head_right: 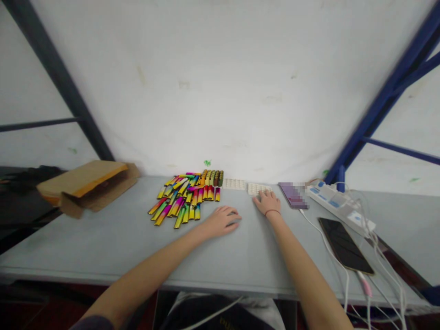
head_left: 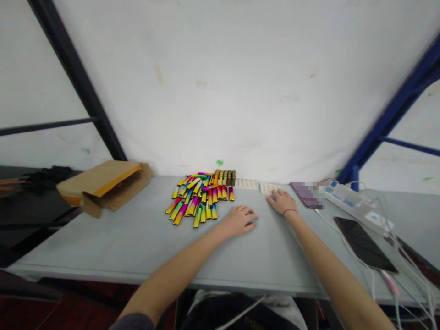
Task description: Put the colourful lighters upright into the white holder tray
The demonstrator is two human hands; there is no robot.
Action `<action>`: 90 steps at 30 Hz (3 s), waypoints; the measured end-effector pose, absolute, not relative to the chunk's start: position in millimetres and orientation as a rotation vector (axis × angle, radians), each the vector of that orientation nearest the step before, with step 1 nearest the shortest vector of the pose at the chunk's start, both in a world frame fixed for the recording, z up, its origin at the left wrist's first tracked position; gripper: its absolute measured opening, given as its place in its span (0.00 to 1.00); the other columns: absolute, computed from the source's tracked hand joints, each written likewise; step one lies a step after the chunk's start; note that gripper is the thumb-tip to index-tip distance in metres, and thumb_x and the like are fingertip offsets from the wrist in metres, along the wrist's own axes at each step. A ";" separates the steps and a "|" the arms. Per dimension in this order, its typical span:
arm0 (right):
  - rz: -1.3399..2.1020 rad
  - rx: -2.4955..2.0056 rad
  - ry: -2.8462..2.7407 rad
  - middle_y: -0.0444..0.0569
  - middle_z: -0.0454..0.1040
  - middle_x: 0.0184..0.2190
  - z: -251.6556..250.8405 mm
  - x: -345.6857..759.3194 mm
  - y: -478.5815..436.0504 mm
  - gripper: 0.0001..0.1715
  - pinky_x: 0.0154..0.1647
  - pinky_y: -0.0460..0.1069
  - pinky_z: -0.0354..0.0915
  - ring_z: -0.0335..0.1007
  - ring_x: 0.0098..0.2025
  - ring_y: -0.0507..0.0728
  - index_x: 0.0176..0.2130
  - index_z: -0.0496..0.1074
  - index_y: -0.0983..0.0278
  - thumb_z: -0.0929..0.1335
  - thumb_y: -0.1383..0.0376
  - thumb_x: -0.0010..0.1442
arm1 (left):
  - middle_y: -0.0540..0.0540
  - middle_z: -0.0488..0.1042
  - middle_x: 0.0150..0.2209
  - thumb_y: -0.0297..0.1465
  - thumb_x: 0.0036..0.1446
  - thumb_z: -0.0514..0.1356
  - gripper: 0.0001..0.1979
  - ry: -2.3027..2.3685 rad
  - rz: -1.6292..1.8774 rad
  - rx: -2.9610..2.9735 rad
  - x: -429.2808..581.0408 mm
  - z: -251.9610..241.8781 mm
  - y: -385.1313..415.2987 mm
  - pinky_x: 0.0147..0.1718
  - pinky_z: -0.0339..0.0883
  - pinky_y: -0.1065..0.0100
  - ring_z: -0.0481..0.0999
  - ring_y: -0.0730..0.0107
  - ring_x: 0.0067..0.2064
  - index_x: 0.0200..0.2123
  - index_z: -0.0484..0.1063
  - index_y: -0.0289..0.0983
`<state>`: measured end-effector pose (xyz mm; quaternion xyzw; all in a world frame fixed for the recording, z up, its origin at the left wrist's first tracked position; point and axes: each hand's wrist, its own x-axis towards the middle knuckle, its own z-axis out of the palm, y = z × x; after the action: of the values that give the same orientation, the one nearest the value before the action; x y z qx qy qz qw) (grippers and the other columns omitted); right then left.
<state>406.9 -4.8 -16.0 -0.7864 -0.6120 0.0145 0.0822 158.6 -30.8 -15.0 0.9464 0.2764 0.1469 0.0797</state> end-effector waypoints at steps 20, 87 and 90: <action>0.180 -1.921 -2.070 0.57 0.50 0.72 -31.8 357.8 -20.4 0.32 0.69 0.66 0.47 0.39 0.74 0.67 0.67 0.61 0.63 0.60 0.53 0.69 | 0.31 0.61 0.67 0.35 0.67 0.48 0.26 1.339 0.428 2.624 186.3 -31.6 -12.9 0.67 0.51 0.51 0.58 0.52 0.69 0.64 0.62 0.29; 0.157 -1.495 -2.023 0.54 0.79 0.38 -43.7 374.9 -30.8 0.08 0.51 0.53 0.65 0.73 0.44 0.60 0.36 0.77 0.64 0.67 0.67 0.61 | 0.40 0.75 0.52 0.29 0.65 0.53 0.15 1.510 0.736 2.718 159.2 -15.3 -5.9 0.55 0.61 0.53 0.66 0.52 0.57 0.51 0.74 0.36; 0.129 -1.586 -1.964 0.54 0.78 0.39 -46.0 379.4 -29.1 0.08 0.53 0.53 0.64 0.73 0.45 0.59 0.37 0.78 0.65 0.67 0.67 0.61 | 0.35 0.73 0.53 0.29 0.64 0.54 0.17 1.752 0.678 2.695 159.0 -13.0 -5.0 0.54 0.61 0.51 0.65 0.48 0.57 0.53 0.74 0.34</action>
<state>379.4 -29.1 -46.0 -0.5983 -0.7406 0.0487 0.3022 159.0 -5.0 -13.0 0.8182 0.5319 0.2059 -0.0717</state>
